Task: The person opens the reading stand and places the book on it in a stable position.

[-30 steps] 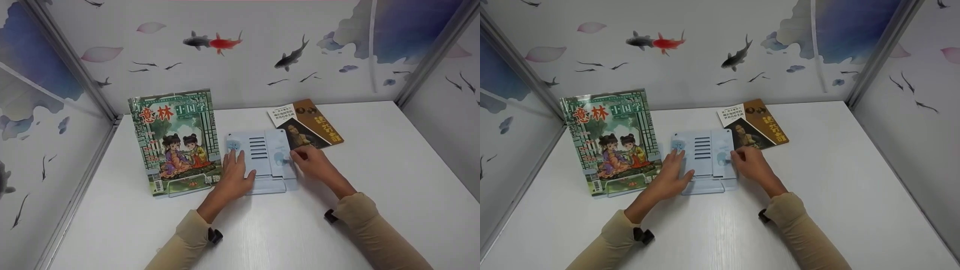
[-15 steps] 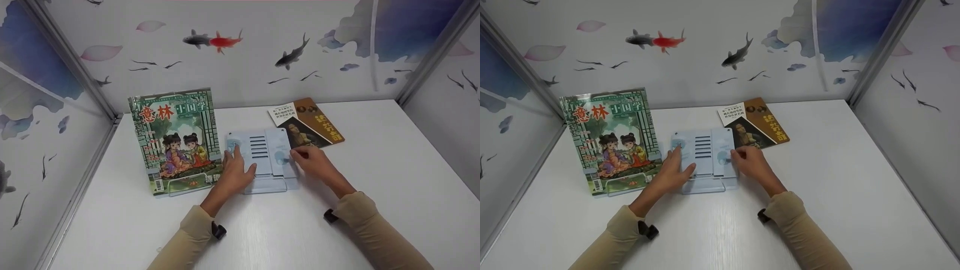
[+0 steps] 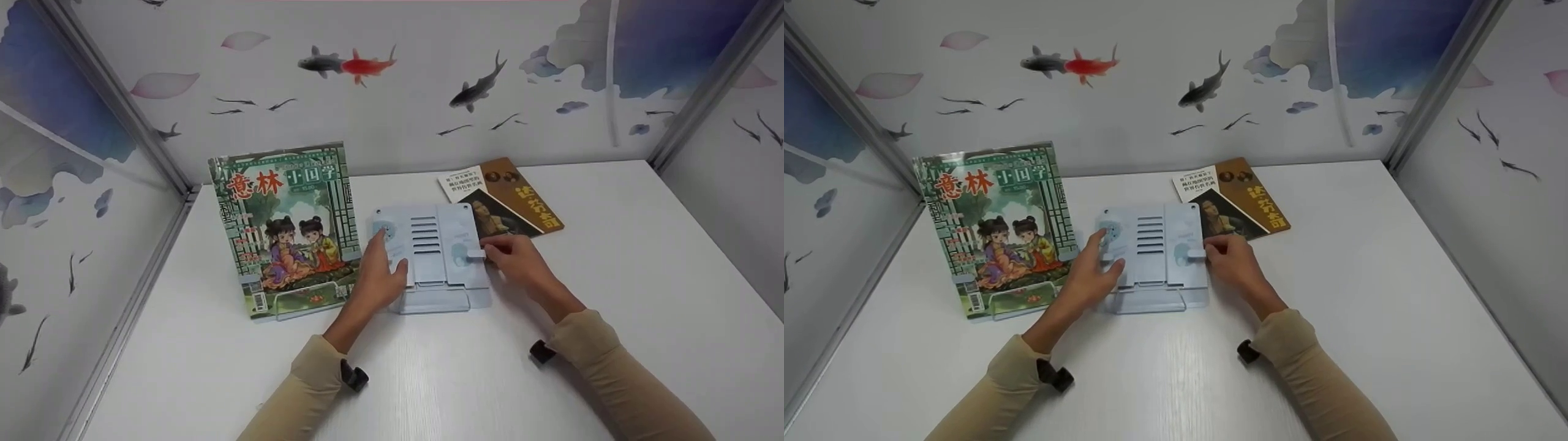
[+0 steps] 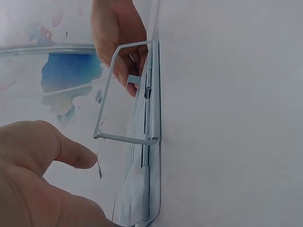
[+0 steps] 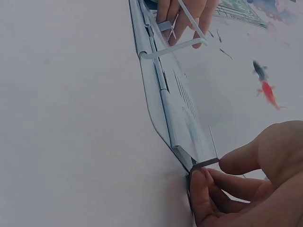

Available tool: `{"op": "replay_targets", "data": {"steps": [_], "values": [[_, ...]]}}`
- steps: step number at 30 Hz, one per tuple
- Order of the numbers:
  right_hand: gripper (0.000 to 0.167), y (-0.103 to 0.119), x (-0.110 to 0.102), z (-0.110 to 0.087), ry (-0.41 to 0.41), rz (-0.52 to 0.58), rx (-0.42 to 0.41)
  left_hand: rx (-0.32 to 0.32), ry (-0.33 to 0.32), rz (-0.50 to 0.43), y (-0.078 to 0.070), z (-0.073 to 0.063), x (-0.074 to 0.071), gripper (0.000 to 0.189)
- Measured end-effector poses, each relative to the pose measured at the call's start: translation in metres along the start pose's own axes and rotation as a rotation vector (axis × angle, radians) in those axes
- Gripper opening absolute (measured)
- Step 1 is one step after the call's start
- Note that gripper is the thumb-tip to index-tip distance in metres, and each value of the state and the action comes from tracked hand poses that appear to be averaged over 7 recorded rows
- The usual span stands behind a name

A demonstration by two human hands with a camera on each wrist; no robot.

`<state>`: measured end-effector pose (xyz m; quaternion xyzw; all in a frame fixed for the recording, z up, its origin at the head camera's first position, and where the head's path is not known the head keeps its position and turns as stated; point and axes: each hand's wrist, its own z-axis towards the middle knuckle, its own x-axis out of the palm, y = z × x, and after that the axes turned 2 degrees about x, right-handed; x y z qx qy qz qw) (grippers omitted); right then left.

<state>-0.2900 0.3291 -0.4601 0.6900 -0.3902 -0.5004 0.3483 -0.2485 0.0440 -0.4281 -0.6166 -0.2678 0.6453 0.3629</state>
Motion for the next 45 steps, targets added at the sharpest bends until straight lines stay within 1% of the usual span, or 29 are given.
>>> {"op": "replay_targets", "data": {"steps": [4,8,11,15,22,26,30,32,38,45], "values": [[0.042,-0.001,-0.001,0.001,-0.01,0.042,-0.005,0.021,-0.035,-0.025,-0.002,-0.001,-0.001,0.072],[0.043,-0.001,-0.004,0.0,-0.031,0.076,-0.019,0.007,-0.055,-0.033,-0.006,-0.002,-0.001,0.071],[0.044,-0.001,-0.006,-0.001,-0.046,0.077,-0.037,0.009,-0.061,-0.022,-0.008,-0.003,-0.002,0.07],[0.04,0.0,-0.008,-0.003,-0.07,0.088,-0.069,0.052,-0.081,-0.04,-0.01,-0.005,-0.004,0.069],[0.029,0.002,-0.009,-0.004,-0.152,0.098,-0.137,0.11,-0.111,-0.059,-0.014,-0.009,-0.009,0.069],[0.026,0.003,-0.01,-0.005,-0.182,0.112,-0.179,0.115,-0.139,-0.067,-0.016,-0.009,-0.01,0.069],[0.027,0.004,-0.011,-0.006,-0.192,0.108,-0.206,0.117,-0.17,-0.105,-0.015,-0.008,-0.013,0.068],[0.029,0.005,-0.012,-0.006,-0.198,0.099,-0.233,0.121,-0.185,-0.117,-0.015,-0.008,-0.014,0.066],[0.03,0.005,-0.014,-0.006,-0.213,0.094,-0.35,0.131,-0.227,-0.133,-0.016,-0.005,-0.017,0.061],[0.027,0.002,-0.013,-0.005,-0.228,0.107,-0.455,0.151,-0.27,-0.199,-0.014,-0.002,-0.019,0.065]]}}
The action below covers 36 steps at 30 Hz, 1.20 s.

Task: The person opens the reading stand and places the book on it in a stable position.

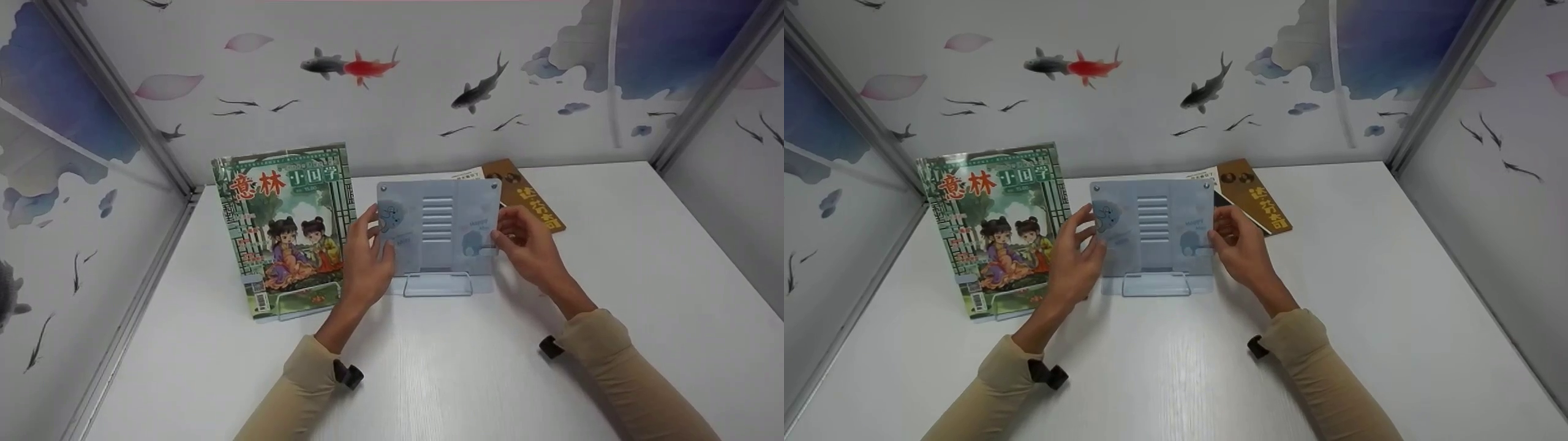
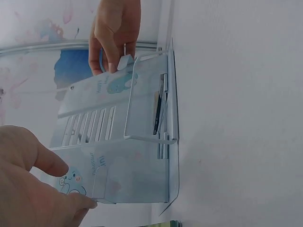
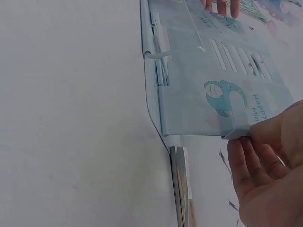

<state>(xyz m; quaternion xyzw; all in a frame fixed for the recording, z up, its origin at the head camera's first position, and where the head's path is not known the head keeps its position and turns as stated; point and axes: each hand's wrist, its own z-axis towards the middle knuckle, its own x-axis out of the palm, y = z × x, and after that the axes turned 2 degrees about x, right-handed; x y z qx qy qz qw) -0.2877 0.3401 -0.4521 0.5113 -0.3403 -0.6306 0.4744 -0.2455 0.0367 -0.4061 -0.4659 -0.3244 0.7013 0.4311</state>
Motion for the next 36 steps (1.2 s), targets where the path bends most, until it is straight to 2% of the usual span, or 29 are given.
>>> {"op": "replay_targets", "data": {"steps": [4,12,17,20,22,25,28,31,36], "values": [[0.027,-0.001,0.001,0.0,-0.004,-0.002,-0.044,0.032,-0.033,-0.046,0.001,0.002,-0.001,0.065],[0.024,0.001,-0.002,0.001,-0.005,-0.046,-0.072,0.089,-0.067,-0.041,-0.001,0.004,-0.004,0.06],[0.028,0.003,-0.004,0.0,-0.024,-0.051,-0.082,0.209,-0.061,-0.035,-0.004,0.006,-0.004,0.07],[0.03,0.003,-0.005,0.0,-0.027,-0.026,-0.096,0.296,-0.051,0.043,-0.006,0.007,-0.002,0.074],[0.03,0.003,-0.006,-0.001,-0.026,-0.034,-0.105,0.327,-0.056,0.104,-0.007,0.008,-0.001,0.075],[0.028,0.003,-0.009,-0.001,-0.013,-0.061,-0.125,0.325,-0.066,0.146,-0.008,0.009,-0.001,0.073],[0.026,0.003,-0.014,0.0,0.017,-0.078,-0.157,0.297,-0.065,0.135,-0.009,0.011,-0.001,0.067],[0.024,0.003,-0.019,0.001,0.062,-0.047,-0.199,0.282,-0.057,0.12,-0.009,0.013,-0.001,0.061],[0.022,0.002,-0.023,0.001,0.132,-0.012,-0.265,0.308,-0.06,0.103,-0.007,0.018,0.0,0.056]]}}
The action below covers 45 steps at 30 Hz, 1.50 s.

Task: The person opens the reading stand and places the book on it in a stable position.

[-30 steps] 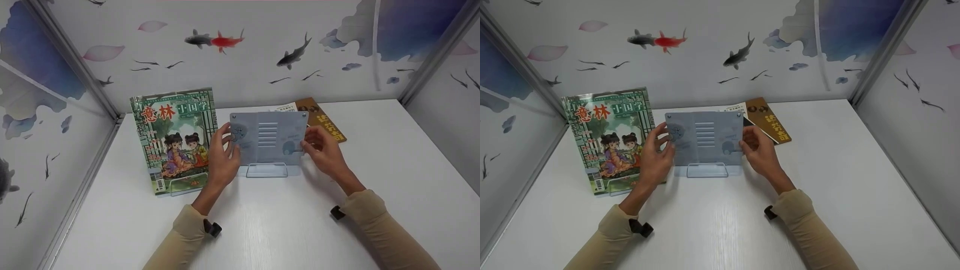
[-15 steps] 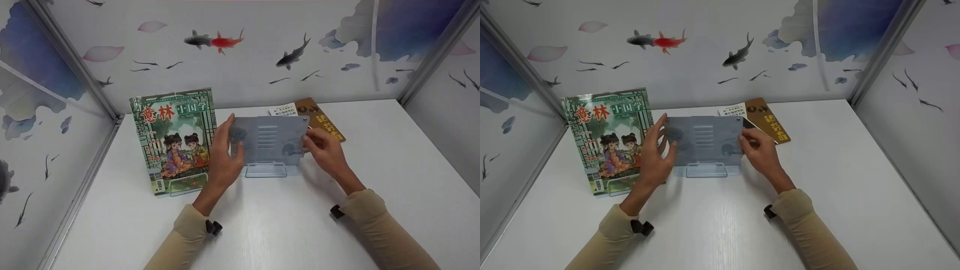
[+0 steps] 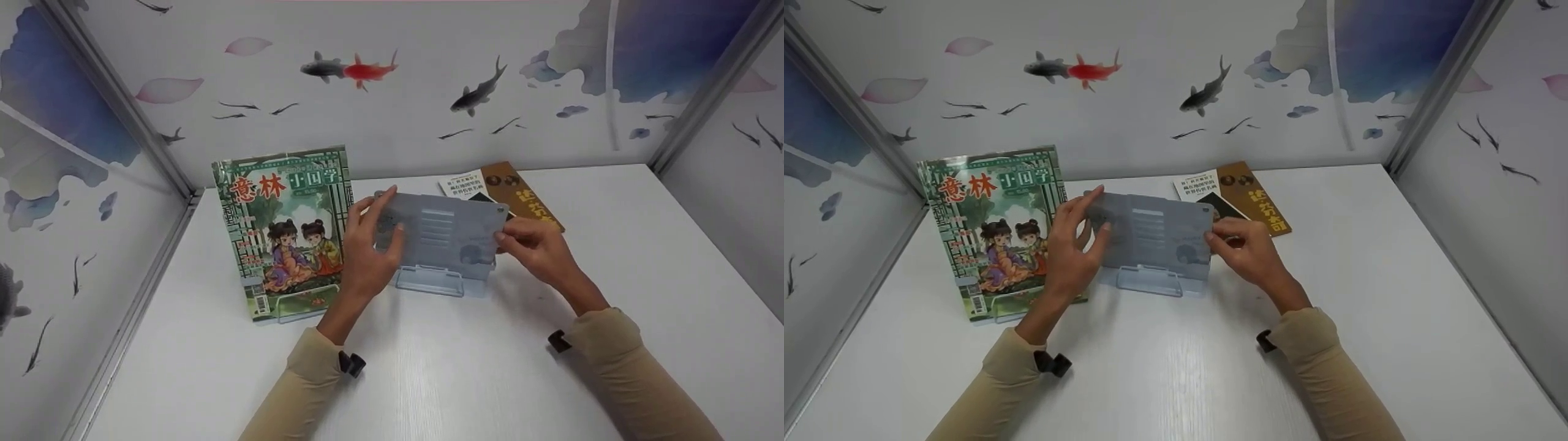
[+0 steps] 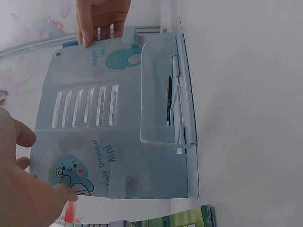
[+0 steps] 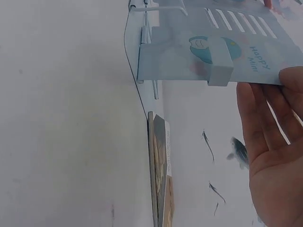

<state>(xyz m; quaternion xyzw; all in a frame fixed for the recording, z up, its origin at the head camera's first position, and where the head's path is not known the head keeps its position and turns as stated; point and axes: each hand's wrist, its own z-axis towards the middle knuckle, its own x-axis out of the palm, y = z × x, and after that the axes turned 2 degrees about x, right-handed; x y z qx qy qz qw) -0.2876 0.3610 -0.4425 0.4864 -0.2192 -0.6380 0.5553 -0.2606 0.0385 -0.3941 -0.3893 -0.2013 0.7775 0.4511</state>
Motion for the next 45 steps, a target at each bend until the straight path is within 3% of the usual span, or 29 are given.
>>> {"op": "replay_targets", "data": {"steps": [11,18,27,31,38,45], "values": [[0.018,0.018,-0.001,-0.003,0.203,-0.015,0.019,-0.008,-0.009,-0.054,0.007,0.021,0.009,0.039],[0.012,0.029,0.01,-0.004,0.266,-0.068,0.005,-0.041,-0.027,-0.19,0.014,0.03,0.016,0.04],[0.021,0.042,0.03,-0.007,0.298,0.021,-0.045,-0.086,0.005,-0.304,0.017,0.04,0.019,0.05],[0.014,0.049,0.037,-0.01,0.32,0.008,-0.128,-0.061,0.039,-0.352,0.019,0.044,0.021,0.05],[0.005,0.062,0.05,-0.015,0.368,0.001,-0.235,-0.026,0.158,-0.425,0.021,0.05,0.024,0.051],[0.008,0.075,0.07,-0.022,0.299,-0.046,-0.321,-0.02,0.226,-0.465,0.021,0.055,0.027,0.047]]}}
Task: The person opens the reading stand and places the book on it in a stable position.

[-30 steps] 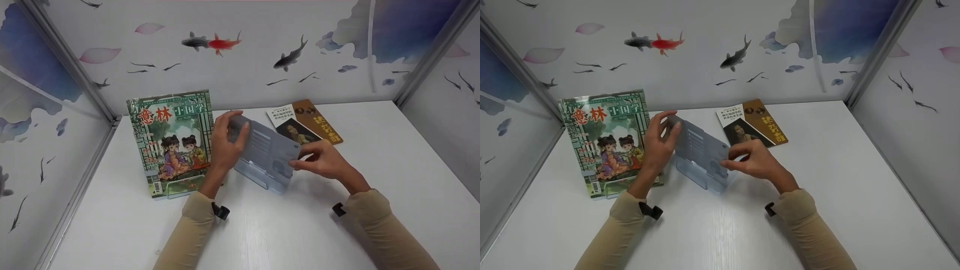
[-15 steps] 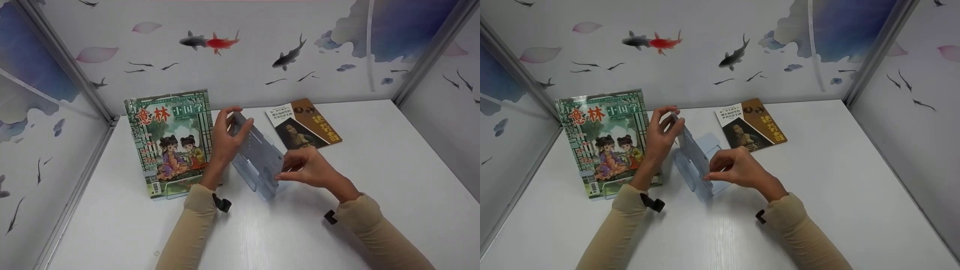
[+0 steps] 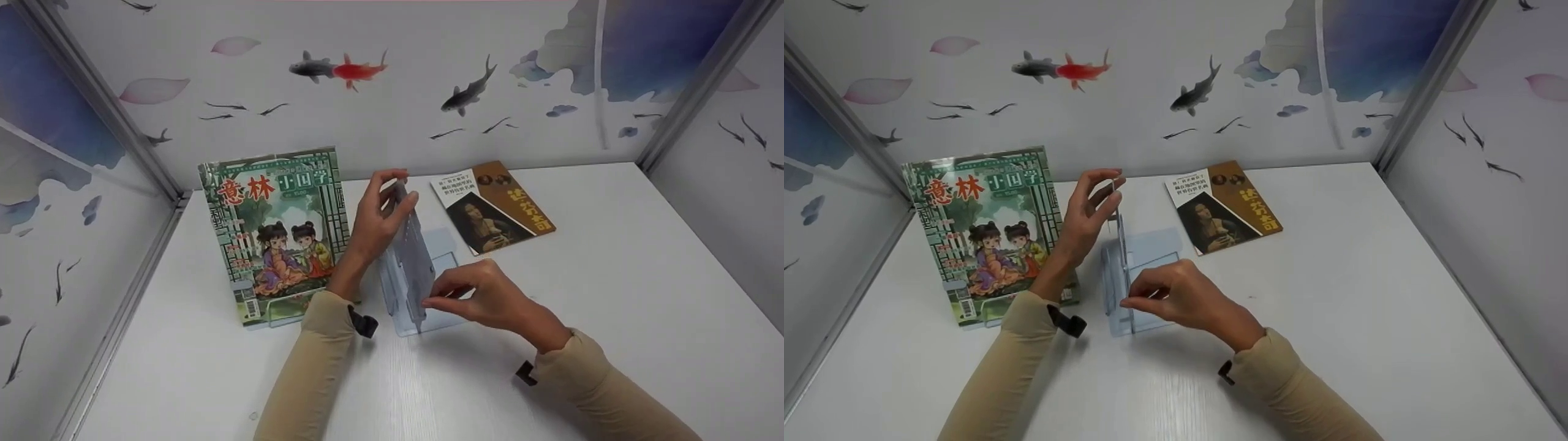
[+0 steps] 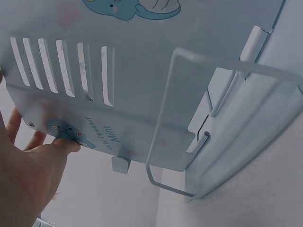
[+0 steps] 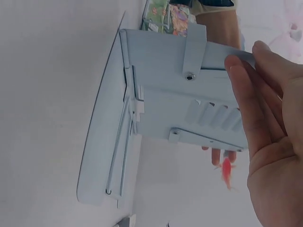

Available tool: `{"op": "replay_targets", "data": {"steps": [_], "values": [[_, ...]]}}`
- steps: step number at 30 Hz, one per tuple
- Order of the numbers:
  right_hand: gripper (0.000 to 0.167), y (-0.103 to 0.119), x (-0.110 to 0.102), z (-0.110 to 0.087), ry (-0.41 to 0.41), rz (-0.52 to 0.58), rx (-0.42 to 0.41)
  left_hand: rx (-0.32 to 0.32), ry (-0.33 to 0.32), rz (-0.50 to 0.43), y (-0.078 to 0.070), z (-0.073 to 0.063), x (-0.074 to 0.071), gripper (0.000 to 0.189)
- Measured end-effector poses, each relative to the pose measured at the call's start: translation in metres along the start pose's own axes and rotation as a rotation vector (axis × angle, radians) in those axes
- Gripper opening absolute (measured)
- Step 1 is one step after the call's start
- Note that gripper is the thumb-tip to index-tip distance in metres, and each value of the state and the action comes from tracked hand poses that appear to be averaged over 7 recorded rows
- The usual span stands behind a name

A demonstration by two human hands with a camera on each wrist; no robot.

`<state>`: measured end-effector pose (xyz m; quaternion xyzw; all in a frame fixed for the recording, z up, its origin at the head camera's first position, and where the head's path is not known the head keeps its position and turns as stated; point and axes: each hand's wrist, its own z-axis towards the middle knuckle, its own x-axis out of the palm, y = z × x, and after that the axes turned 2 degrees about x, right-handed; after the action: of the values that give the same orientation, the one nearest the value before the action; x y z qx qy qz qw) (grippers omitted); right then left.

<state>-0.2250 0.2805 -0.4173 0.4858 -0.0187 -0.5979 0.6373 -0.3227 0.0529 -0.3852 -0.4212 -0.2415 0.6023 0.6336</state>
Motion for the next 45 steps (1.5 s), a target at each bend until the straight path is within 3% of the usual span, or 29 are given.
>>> {"op": "replay_targets", "data": {"steps": [4,7,13,18,22,29,37,45], "values": [[0.009,0.004,0.009,0.001,-0.031,-0.009,-0.026,-0.001,0.011,-0.002,-0.002,0.0,0.001,0.054],[0.008,0.005,0.012,0.001,-0.045,-0.016,-0.023,0.046,0.01,0.072,-0.004,0.0,0.002,0.054],[0.008,0.006,0.013,0.0,-0.048,-0.023,-0.008,0.267,0.005,0.253,-0.013,-0.005,0.003,0.029],[0.007,0.004,0.012,0.001,-0.037,-0.02,-0.007,0.397,0.06,0.222,-0.02,-0.01,0.0,0.014],[0.014,-0.005,0.008,0.002,0.036,-0.016,0.032,0.4,0.057,0.222,-0.021,-0.012,-0.002,0.012],[0.018,-0.037,0.002,0.001,0.151,-0.113,0.269,0.385,0.045,0.208,-0.02,-0.015,-0.003,0.009],[0.029,-0.055,0.004,0.0,0.221,-0.212,0.447,0.385,0.032,0.167,-0.019,-0.016,-0.002,0.007],[0.021,-0.057,0.008,0.003,0.234,-0.269,0.472,0.402,0.035,0.139,-0.016,-0.018,-0.001,0.005]]}}
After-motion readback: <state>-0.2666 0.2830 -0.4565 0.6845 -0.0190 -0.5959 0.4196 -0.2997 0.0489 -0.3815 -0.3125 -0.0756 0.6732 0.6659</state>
